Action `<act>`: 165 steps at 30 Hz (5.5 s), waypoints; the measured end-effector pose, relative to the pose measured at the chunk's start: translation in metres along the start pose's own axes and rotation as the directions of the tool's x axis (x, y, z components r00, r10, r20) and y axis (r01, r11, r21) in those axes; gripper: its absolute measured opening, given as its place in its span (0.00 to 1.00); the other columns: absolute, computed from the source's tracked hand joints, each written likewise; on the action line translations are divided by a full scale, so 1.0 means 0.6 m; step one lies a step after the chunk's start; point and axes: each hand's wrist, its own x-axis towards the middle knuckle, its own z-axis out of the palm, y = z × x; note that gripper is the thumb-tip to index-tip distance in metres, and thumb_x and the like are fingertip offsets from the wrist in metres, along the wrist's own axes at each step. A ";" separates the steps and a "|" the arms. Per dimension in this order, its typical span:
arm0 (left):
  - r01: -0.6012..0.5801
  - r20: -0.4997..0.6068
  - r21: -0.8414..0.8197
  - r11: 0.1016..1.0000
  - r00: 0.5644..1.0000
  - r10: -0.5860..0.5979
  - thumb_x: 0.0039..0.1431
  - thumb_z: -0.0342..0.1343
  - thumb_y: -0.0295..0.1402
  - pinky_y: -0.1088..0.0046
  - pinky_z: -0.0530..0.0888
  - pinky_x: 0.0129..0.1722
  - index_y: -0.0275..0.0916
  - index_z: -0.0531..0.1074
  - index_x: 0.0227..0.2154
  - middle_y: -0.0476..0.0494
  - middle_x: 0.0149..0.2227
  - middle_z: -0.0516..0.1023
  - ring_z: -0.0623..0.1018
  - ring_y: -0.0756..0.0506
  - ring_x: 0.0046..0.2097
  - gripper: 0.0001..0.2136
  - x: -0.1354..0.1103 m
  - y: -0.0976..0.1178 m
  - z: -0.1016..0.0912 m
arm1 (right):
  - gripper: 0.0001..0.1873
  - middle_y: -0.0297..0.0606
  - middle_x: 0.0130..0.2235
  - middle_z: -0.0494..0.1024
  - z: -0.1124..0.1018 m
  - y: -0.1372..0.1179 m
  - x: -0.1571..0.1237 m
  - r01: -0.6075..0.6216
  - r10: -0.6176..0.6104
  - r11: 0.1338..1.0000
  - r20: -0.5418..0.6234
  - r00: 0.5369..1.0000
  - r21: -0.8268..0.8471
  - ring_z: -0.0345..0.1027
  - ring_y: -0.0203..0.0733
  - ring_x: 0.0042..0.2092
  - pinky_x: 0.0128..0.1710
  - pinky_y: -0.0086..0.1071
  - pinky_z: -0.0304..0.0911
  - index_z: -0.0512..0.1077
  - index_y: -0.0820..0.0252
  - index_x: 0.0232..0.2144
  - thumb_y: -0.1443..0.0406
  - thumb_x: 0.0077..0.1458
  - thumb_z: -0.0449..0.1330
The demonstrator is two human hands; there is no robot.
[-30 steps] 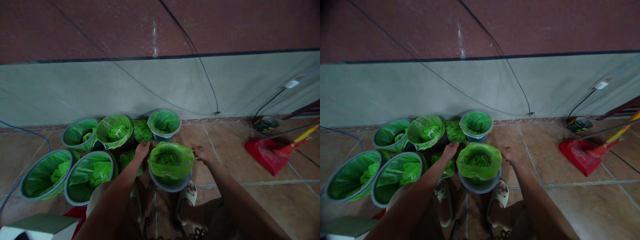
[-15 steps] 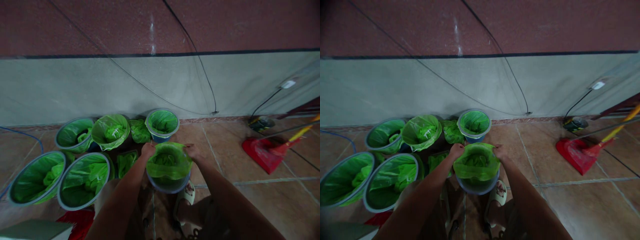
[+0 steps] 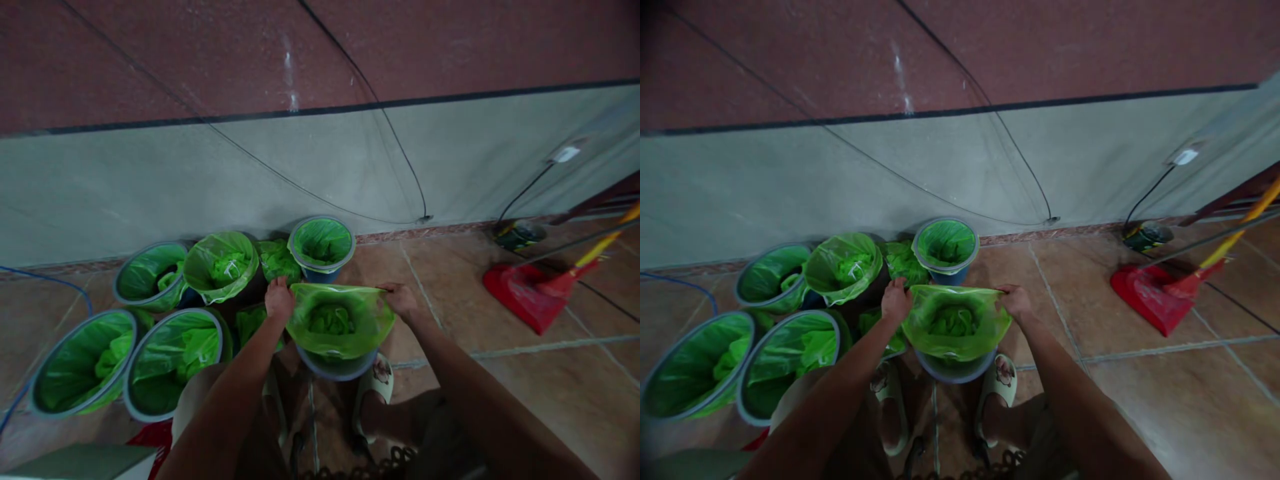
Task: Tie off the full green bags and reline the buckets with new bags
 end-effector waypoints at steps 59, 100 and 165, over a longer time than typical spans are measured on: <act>-0.201 0.507 -0.574 0.794 0.675 0.537 0.53 0.52 0.20 0.72 0.72 0.40 0.30 0.78 0.40 0.42 0.36 0.81 0.77 0.46 0.37 0.13 -0.119 0.098 0.014 | 0.06 0.35 0.32 0.82 0.079 -0.124 -0.011 0.332 -0.342 0.939 0.140 0.929 0.088 0.73 0.36 0.32 0.33 0.25 0.64 0.80 0.59 0.31 0.65 0.53 0.62; -0.471 -0.039 -0.568 0.675 0.835 0.549 0.59 0.53 0.25 0.65 0.74 0.50 0.40 0.79 0.39 0.42 0.41 0.83 0.80 0.43 0.44 0.11 -0.070 0.079 -0.041 | 0.14 0.29 0.21 0.70 0.063 -0.144 -0.036 0.244 -0.388 0.875 0.306 0.869 0.419 0.60 0.32 0.24 0.25 0.27 0.53 0.74 0.60 0.24 0.55 0.45 0.61; -0.022 0.146 -0.910 0.413 0.917 0.372 0.59 0.52 0.34 0.71 0.71 0.37 0.38 0.76 0.25 0.49 0.26 0.77 0.74 0.48 0.31 0.12 -0.078 0.136 0.015 | 0.23 0.29 0.24 0.72 0.007 -0.223 -0.107 -0.087 -0.409 0.630 0.425 0.807 0.772 0.46 0.25 0.18 0.18 0.26 0.38 0.70 0.60 0.31 0.48 0.42 0.69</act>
